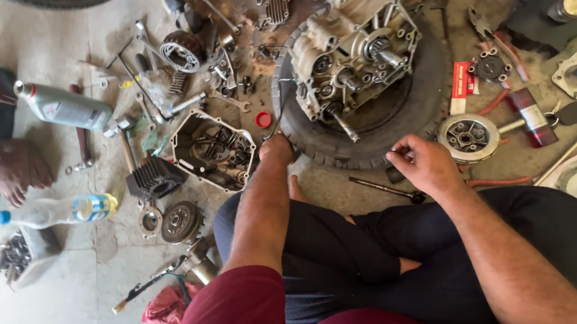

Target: Inspecting, cleaning, and assembling internal motorcycle engine components.

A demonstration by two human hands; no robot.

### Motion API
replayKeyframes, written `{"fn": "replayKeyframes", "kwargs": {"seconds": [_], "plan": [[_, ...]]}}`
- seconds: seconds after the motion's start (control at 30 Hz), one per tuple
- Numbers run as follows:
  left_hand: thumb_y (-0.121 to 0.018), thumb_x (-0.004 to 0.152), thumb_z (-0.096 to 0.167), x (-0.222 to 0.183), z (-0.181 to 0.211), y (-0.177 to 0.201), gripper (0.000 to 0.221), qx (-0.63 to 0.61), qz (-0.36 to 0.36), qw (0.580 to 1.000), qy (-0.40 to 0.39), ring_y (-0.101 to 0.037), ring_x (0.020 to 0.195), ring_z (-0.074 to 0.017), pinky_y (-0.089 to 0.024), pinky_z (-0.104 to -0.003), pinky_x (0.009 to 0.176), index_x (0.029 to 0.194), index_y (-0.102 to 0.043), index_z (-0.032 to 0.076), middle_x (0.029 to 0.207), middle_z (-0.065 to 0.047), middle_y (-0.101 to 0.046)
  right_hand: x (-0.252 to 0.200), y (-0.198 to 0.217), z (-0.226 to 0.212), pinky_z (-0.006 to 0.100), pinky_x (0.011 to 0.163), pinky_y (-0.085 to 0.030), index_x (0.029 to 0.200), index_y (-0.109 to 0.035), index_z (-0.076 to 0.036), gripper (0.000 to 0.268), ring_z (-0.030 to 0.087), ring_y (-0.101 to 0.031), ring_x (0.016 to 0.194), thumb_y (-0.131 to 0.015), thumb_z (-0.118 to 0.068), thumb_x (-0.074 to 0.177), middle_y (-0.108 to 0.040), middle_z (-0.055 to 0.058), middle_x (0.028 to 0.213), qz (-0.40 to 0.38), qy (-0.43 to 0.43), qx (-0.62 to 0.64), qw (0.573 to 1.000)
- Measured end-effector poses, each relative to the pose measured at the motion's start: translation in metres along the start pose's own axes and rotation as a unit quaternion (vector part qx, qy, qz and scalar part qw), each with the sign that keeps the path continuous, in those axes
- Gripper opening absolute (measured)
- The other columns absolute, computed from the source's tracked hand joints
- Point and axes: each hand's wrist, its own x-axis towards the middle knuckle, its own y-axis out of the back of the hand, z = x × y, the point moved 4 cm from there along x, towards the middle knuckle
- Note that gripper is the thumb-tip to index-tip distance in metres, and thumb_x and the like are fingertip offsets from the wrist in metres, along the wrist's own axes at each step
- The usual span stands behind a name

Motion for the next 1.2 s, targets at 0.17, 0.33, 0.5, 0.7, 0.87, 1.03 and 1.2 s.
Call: {"fn": "replayKeyframes", "kwargs": {"seconds": [0.17,0.33,0.5,0.7,0.87,1.03,1.2], "plan": [[-0.09,0.074,0.021,0.002,-0.005,0.003,0.056,-0.002,-0.022,1.0,-0.006,-0.064,0.128,-0.0289,-0.055,-0.04,0.103,0.125,-0.072,0.009,0.135,-0.015,-0.068,0.003,0.005,-0.001,0.034,0.07,-0.058,0.099,-0.07,-0.008,0.031,0.019,-0.075,0.075,-0.079,-0.035,0.088,-0.076,0.006,0.082,0.009,0.003,0.005,1.0],[-0.092,0.072,0.023,0.019,-0.019,-0.011,0.062,-0.023,0.0,0.998,-0.055,-0.064,0.125,-0.0337,-0.053,-0.042,0.104,0.126,-0.067,0.007,0.131,-0.019,-0.068,0.004,0.006,0.003,0.034,0.07,-0.058,0.099,-0.07,-0.008,0.03,0.019,-0.074,0.075,-0.079,-0.034,0.087,-0.076,0.005,0.082,0.015,0.006,0.024,1.0],[-0.085,0.077,0.019,0.039,-0.025,-0.017,0.046,0.006,-0.037,0.997,-0.073,-0.07,0.112,-0.0333,-0.057,-0.044,0.096,0.119,-0.072,0.005,0.119,-0.018,-0.072,0.004,0.009,0.002,0.034,0.069,-0.058,0.098,-0.071,-0.007,0.028,0.018,-0.073,0.073,-0.08,-0.032,0.087,-0.075,0.005,0.081,0.019,-0.001,0.027,0.999],[-0.078,0.08,0.013,-0.053,-0.015,0.035,0.029,-0.083,-0.17,0.974,-0.125,-0.078,0.081,-0.0265,-0.064,-0.043,0.074,0.106,-0.08,0.001,0.093,-0.012,-0.079,0.001,0.015,-0.005,0.033,0.068,-0.057,0.099,-0.072,-0.006,0.025,0.017,-0.071,0.071,-0.081,-0.026,0.088,-0.074,0.006,0.082,0.021,0.012,0.067,0.998],[-0.078,0.084,0.004,-0.142,0.014,0.087,0.04,-0.436,-0.183,0.82,-0.323,-0.075,0.089,-0.0214,-0.062,-0.033,0.084,0.122,-0.067,-0.002,0.104,-0.014,-0.077,0.001,-0.003,-0.015,0.027,0.073,-0.061,0.107,-0.07,-0.002,0.021,0.014,-0.073,0.081,-0.075,-0.014,0.091,-0.076,0.007,0.093,-0.041,0.018,0.22,0.975],[-0.073,0.089,-0.003,-0.179,0.066,0.089,0.042,-0.538,-0.199,0.714,-0.402,-0.073,0.086,-0.0241,-0.062,-0.033,0.084,0.13,-0.067,-0.005,0.102,-0.019,-0.076,-0.011,-0.01,-0.042,0.026,0.076,-0.061,0.127,-0.064,-0.003,0.031,0.013,-0.073,0.087,-0.064,-0.007,0.097,-0.076,0.007,0.106,-0.085,0.079,0.37,0.922],[-0.073,0.091,-0.002,-0.164,0.095,0.056,0.04,-0.573,-0.224,0.667,-0.42,-0.073,0.091,-0.0198,-0.061,-0.031,0.081,0.13,-0.065,-0.006,0.104,-0.013,-0.075,-0.008,-0.026,-0.023,0.028,0.075,-0.06,0.123,-0.064,0.003,0.03,0.015,-0.071,0.086,-0.07,-0.003,0.094,-0.074,0.01,0.104,-0.05,0.098,0.417,0.902]]}}
